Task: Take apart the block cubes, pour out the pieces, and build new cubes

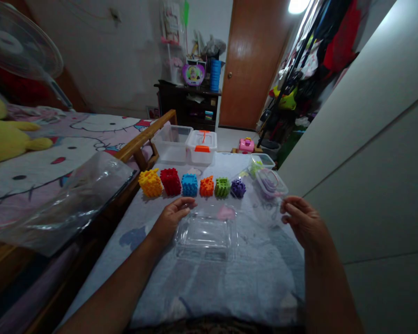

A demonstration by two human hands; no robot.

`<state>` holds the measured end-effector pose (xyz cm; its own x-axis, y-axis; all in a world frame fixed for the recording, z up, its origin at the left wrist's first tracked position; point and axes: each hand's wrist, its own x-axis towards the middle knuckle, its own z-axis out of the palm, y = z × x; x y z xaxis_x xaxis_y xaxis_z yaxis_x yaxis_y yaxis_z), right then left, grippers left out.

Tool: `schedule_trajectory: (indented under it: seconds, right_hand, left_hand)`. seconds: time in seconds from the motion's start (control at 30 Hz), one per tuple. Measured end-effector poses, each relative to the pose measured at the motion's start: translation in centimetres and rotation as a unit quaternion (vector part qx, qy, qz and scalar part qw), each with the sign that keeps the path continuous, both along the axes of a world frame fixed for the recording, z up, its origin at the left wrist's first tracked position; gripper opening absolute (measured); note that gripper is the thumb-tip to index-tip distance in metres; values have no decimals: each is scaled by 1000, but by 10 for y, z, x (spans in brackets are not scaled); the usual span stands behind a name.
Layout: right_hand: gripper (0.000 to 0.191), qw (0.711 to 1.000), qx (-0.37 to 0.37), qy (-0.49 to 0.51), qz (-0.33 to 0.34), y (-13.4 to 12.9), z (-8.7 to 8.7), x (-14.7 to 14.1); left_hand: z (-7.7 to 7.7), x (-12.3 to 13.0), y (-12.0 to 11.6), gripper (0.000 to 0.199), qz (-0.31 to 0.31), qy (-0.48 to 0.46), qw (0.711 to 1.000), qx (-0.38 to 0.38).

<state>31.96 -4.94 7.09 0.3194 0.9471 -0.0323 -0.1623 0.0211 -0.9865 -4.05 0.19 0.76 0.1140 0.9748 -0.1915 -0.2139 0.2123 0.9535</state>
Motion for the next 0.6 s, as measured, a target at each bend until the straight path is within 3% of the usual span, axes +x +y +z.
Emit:
schedule_trajectory:
  seconds: [0.1, 0.23, 0.47, 0.6]
  right_hand:
    - [29, 994, 18, -96, -53, -19, 4, 24]
    - [24, 976, 9, -206, -70, -37, -10, 40]
    - [6, 914, 82, -397, -25, -45, -41, 26]
    - [16, 878, 90, -470, 24, -49, -56, 16]
  left_hand:
    - [2, 0, 1, 33, 37, 34, 999, 12]
    - [3, -3, 3, 32, 68, 42, 997, 24]
    - [-1, -6, 5, 31, 85, 30, 996, 24]
    - [2, -5, 4, 31, 83, 29, 996, 21]
